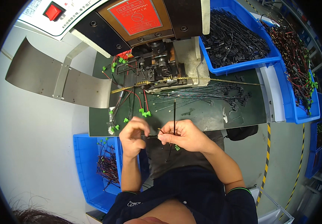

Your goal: The person attaches wire ends and components by hand, crimps terminals onto wires using a crimping machine, and lifts a bundle of wire harnesses from a bin.

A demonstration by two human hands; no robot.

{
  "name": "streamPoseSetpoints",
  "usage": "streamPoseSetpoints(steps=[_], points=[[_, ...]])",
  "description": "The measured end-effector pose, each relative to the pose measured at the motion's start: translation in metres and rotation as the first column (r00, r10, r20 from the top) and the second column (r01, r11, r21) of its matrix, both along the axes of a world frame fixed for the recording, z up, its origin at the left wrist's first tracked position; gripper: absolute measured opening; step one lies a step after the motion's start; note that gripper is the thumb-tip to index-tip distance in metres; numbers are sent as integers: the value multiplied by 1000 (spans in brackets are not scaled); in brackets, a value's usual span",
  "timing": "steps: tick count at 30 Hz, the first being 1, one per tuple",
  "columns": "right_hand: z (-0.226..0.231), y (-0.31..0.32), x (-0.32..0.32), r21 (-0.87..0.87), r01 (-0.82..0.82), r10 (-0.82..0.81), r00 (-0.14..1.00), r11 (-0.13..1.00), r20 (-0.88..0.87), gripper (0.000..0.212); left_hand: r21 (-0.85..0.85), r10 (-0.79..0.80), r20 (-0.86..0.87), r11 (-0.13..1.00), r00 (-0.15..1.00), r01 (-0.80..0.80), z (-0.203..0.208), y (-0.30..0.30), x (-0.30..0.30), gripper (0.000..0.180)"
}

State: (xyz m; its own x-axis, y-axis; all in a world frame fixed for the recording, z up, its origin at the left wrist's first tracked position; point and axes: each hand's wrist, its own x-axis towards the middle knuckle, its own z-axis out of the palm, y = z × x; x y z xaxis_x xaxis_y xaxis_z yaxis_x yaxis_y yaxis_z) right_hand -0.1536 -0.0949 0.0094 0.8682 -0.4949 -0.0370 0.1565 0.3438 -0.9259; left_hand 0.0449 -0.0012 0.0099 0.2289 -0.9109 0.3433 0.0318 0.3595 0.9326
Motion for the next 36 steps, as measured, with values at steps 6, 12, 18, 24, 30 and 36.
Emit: streamPoseSetpoints(steps=[6,12,18,24,30,36], points=[[-6,-11,-3,77,-160,156,986,984,58,14,-47,-359,71,931,931,363,3,-8,5,30],[-3,-10,-4,154,-154,153,988,976,17,21,-85,-331,210,931,920,355,24,-16,3,13],[16,-4,-17,-73,121,-127,989,990,-76,27,-98,76,434,995,897,-37,44,2,-5,17],[4,5,-26,52,212,-206,973,976,-101,12,-22,249,445,963,860,-267,47,5,-10,17],[-16,23,-15,-112,336,-335,942,935,27,8,255,274,69,925,959,-283,36,5,-18,17],[-14,22,-17,-274,229,-253,966,934,-55,9,344,293,-124,909,948,-236,26,5,-24,18]])
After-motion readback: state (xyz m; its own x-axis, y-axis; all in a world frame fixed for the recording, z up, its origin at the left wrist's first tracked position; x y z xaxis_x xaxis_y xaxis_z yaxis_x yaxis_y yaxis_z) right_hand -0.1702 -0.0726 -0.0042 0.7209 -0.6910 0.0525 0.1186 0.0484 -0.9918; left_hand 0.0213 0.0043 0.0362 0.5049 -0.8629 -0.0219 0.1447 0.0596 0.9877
